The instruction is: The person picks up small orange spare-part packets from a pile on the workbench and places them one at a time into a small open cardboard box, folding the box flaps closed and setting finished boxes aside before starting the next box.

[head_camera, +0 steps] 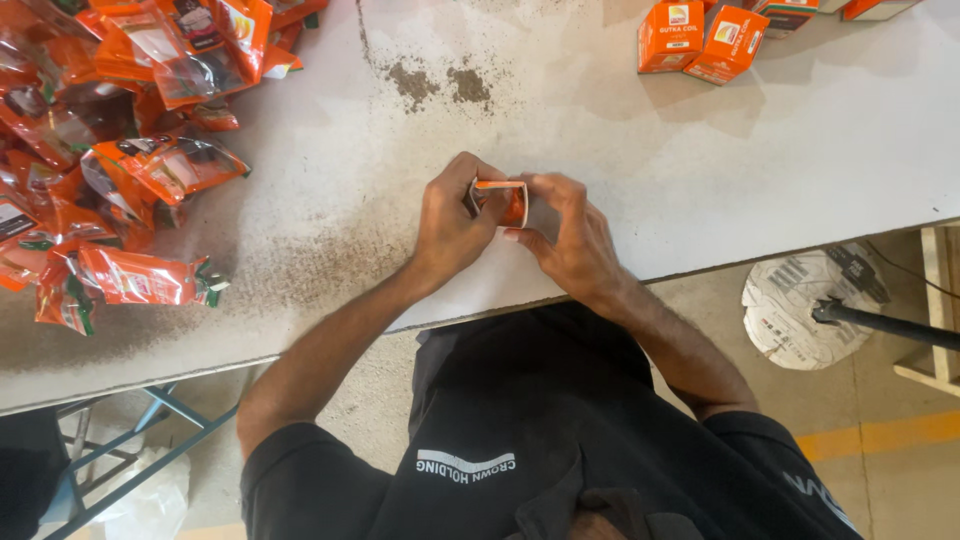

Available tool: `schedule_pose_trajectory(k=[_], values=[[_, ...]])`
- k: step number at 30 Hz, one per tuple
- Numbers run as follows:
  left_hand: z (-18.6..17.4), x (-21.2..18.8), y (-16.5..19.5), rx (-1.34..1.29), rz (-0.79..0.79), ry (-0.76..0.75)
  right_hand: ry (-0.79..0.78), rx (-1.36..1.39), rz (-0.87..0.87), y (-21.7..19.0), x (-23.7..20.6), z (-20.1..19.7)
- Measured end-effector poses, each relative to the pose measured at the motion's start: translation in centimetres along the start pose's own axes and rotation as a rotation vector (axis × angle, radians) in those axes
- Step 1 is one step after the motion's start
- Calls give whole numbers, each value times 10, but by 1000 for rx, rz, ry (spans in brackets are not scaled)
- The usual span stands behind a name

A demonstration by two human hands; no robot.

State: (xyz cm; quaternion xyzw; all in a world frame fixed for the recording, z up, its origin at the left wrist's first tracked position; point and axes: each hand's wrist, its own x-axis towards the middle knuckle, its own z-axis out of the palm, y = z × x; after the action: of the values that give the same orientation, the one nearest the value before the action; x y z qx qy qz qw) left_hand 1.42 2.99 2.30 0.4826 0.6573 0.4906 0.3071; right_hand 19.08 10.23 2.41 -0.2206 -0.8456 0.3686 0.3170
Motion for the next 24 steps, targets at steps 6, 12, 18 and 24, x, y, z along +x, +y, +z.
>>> schedule_pose_trajectory(k=[6, 12, 18, 24], values=[[-19, 1, 12, -211, -47, -172, -17, -216, -154, -4, 3, 0], [-44, 7, 5, -548, -276, -283, -46, -268, -130, -12, 6, 0], [-25, 16, 2, -307, -271, -292, -33, -243, -96, -14, 7, 1], [-27, -3, 16, 170, 639, -12, -52, -207, -38, -4, 0, 1]])
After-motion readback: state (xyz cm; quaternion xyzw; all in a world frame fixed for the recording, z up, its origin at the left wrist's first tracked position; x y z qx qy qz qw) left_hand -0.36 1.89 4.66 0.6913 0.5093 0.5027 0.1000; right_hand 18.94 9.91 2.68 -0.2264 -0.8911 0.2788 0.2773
